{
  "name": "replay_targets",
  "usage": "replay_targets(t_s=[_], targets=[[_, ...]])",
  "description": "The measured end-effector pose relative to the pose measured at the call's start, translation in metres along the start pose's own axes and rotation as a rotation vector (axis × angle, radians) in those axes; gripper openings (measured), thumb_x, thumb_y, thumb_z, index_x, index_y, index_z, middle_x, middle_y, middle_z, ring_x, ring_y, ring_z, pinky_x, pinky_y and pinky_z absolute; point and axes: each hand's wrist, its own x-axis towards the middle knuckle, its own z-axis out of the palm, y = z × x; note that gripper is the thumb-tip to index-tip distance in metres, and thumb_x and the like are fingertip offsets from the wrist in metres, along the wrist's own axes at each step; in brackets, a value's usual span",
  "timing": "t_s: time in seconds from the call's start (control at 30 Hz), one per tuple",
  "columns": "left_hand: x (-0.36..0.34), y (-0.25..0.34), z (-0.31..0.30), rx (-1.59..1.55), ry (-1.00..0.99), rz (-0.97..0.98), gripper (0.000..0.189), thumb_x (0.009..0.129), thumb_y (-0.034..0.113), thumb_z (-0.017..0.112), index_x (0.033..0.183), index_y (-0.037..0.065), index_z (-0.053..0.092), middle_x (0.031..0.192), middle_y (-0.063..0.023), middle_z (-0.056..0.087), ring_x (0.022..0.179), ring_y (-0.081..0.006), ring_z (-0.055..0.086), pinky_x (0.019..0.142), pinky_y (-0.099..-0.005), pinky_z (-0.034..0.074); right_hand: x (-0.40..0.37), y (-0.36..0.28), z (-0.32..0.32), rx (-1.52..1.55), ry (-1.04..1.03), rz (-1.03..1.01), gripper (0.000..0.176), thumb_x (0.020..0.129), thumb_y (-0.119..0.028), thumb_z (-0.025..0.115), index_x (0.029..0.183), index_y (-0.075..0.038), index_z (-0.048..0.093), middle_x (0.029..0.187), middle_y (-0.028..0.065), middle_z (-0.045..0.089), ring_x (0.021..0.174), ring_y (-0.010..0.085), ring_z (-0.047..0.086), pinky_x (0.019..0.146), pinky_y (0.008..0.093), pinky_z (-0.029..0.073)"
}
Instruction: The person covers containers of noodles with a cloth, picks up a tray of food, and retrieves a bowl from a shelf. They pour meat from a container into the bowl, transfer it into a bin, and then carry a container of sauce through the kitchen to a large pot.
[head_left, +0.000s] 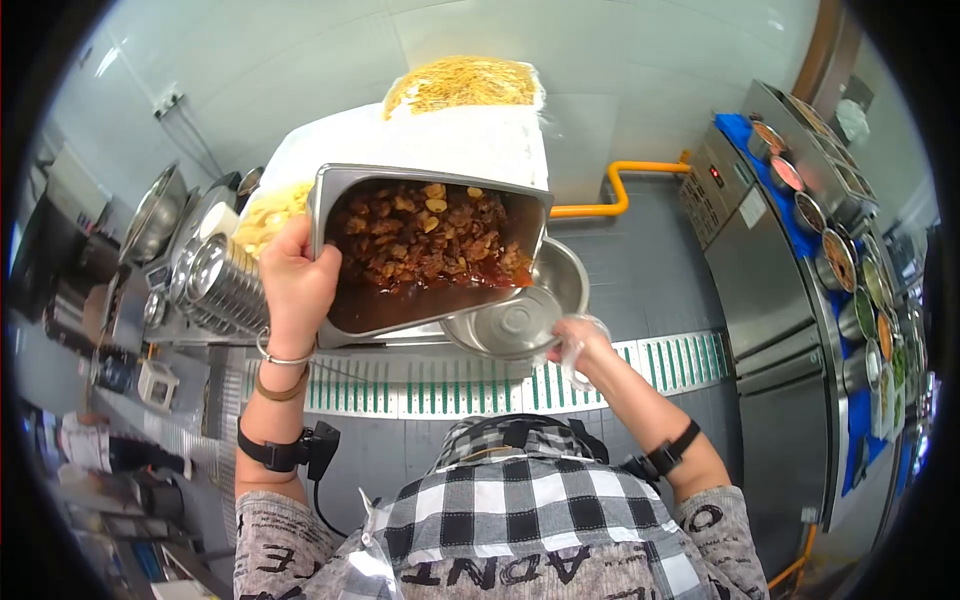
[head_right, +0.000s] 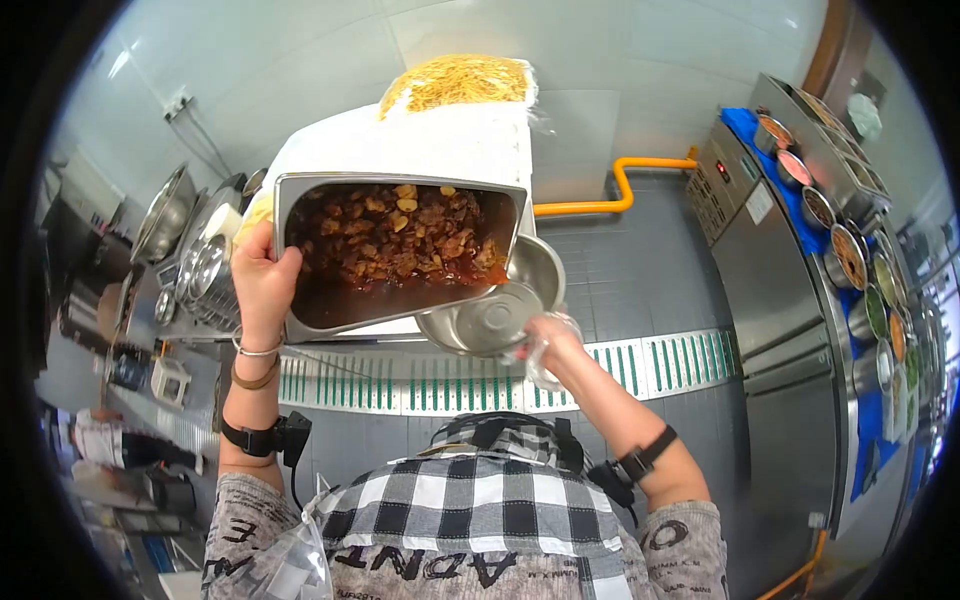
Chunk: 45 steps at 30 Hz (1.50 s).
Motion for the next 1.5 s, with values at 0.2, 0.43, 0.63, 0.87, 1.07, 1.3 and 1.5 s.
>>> replay_targets(t_s=[0.2,0.43,0.63,0.87,1.07,1.3,1.5], targets=[[-0.011,0.004,0.006,0.287,0.038,0.161,0.017,0.057,-0.006,0.048,0.055,0.001,0.033,0.048,-0.0106,0.033,0.042,-0.0205,0.033,0.041,-0.0294,0.029,0.02,-0.012,0.036,0.032,-0.15,0.017,0.008,0.07,-0.003,0.051,0.076,0.0,0.048,0.068,0.0122,0.048,0.052,0.022,0.051,0.043,0.0319,0.05],[-0.039,0.002,0.021,0.422,0.012,0.309,0.017,0.053,-0.004,0.051,0.056,0.004,0.037,0.054,-0.0105,0.042,0.048,-0.0297,0.044,0.042,-0.0355,0.035,0.024,-0.008,0.066,0.136,-0.304,0.086,0.013,0.07,-0.005,0.052,0.081,-0.001,0.046,0.074,0.0125,0.047,0.057,0.0252,0.048,0.047,0.0395,0.047],[-0.082,0.004,0.027,0.393,0.004,0.314,0.018,0.051,-0.007,0.05,0.055,0.004,0.037,0.053,-0.0111,0.038,0.047,-0.0294,0.042,0.041,-0.0347,0.034,0.049,0.013,0.059,0.068,-0.314,0.099,0.015,0.07,-0.006,0.05,0.085,-0.003,0.046,0.087,0.0135,0.044,0.068,0.0275,0.048,0.054,0.0444,0.046],[-0.133,0.002,0.048,0.315,-0.015,0.439,0.026,0.046,-0.007,0.05,0.048,0.007,0.029,0.048,-0.0061,0.034,0.042,-0.021,0.04,0.037,-0.0298,0.031,0.053,0.026,0.05,0.095,-0.262,0.076,0.027,0.073,-0.006,0.046,0.1,-0.004,0.04,0.093,0.0119,0.043,0.079,0.0279,0.047,0.058,0.0459,0.047],[-0.12,0.001,0.043,0.331,-0.069,0.524,0.024,0.047,-0.006,0.051,0.05,0.007,0.03,0.05,-0.0051,0.037,0.043,-0.02,0.041,0.038,-0.0284,0.033,0.056,0.03,0.05,0.088,-0.281,0.128,0.024,0.074,-0.007,0.046,0.097,-0.004,0.04,0.092,0.0114,0.043,0.078,0.0268,0.046,0.056,0.0435,0.048],[-0.099,0.002,0.028,0.351,-0.06,0.515,0.022,0.047,-0.008,0.05,0.055,0.004,0.035,0.053,-0.009,0.035,0.043,-0.0248,0.038,0.038,-0.0318,0.031,0.033,0.038,0.045,0.122,-0.273,0.007,0.017,0.074,-0.009,0.048,0.09,-0.004,0.043,0.089,0.0107,0.043,0.076,0.0253,0.047,0.051,0.0382,0.048],[-0.087,0.012,0.033,0.33,-0.018,0.518,0.021,0.049,-0.009,0.051,0.057,0.004,0.036,0.053,-0.0088,0.035,0.043,-0.025,0.039,0.038,-0.0317,0.031,0.043,0.038,0.019,0.184,-0.234,0.045,0.018,0.074,-0.006,0.048,0.091,-0.005,0.041,0.08,0.0103,0.046,0.067,0.0229,0.047,0.046,0.0371,0.045]])
